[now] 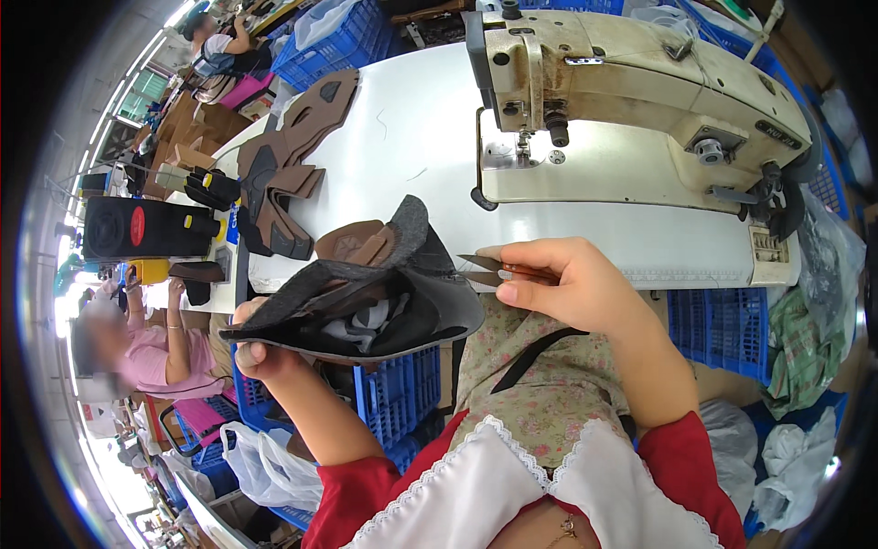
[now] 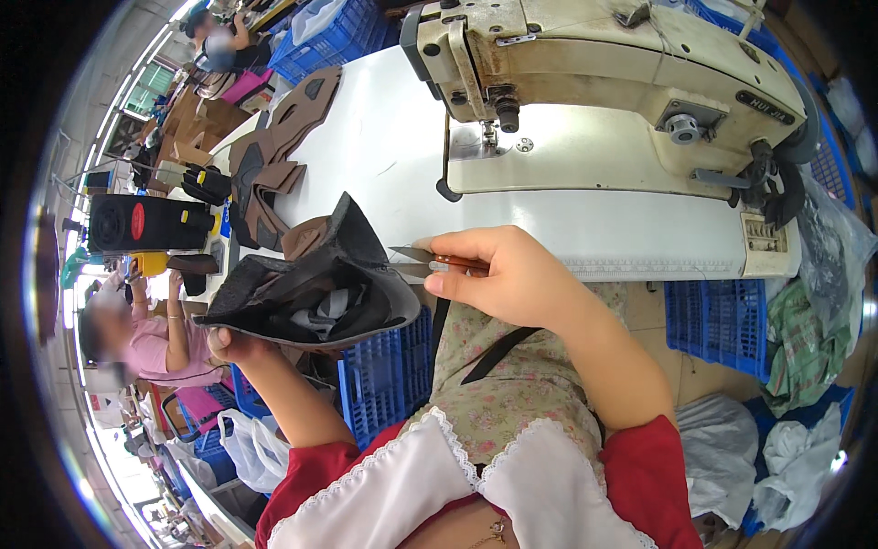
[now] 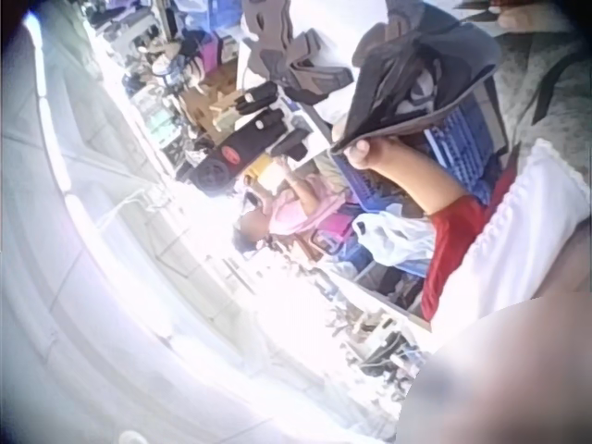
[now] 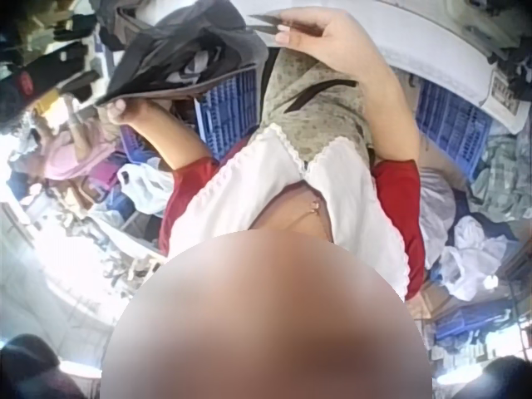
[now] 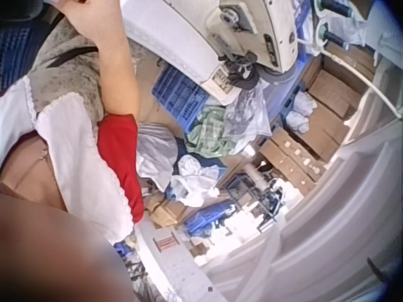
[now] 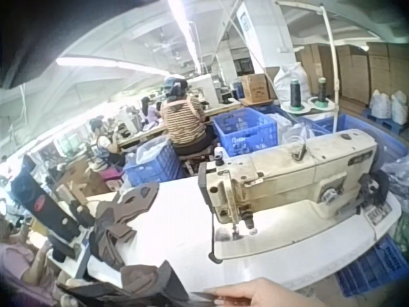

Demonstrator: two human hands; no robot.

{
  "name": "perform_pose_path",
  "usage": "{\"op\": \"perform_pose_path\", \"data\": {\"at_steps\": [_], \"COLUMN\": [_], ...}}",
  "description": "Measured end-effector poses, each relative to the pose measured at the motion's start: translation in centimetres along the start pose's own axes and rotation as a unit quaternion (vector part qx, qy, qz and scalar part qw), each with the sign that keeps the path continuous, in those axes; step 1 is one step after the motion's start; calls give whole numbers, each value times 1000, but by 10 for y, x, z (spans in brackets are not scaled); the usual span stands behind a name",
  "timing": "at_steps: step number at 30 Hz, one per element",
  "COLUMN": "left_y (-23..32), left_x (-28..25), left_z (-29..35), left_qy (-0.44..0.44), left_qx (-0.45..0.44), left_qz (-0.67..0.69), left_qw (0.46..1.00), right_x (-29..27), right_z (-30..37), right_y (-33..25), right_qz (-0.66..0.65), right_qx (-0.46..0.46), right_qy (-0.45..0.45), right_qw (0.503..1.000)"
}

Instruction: Use an industrial sewing machine to stitch leather shoe components together.

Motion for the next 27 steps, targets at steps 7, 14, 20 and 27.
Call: {"op": "perform_pose_path", "data": {"at_steps": [7, 14, 20, 27], "left_y": [5, 17, 119, 147], "left_x": [10, 29, -13, -94], "left_z": [-1, 64, 151, 138], "left_qy": [-15, 11, 383, 239], "left_qx": [6, -53, -10, -59], "left_qz": [-32, -124, -417, -921], "left_qw": [999, 991, 825, 303], "right_x": [7, 10, 7, 4], "right_z": [1, 24, 28, 27], "right_y": [-4, 7, 69, 80], "right_qz": [15, 63, -27, -23], "right_qx": [10, -41, 137, 156], "right_qy": [-27, -221, -273, -196], "right_qw": [999, 972, 952, 968]}}
Point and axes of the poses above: each hand's wrist, its own z-axis away from the middle knuckle, its own x-axis out of the palm, y = z × x, the point moved 7 cm from there along -z, towards the middle knuckle, and after that the axes turned 11 degrees about x, right-handed, at the moved point
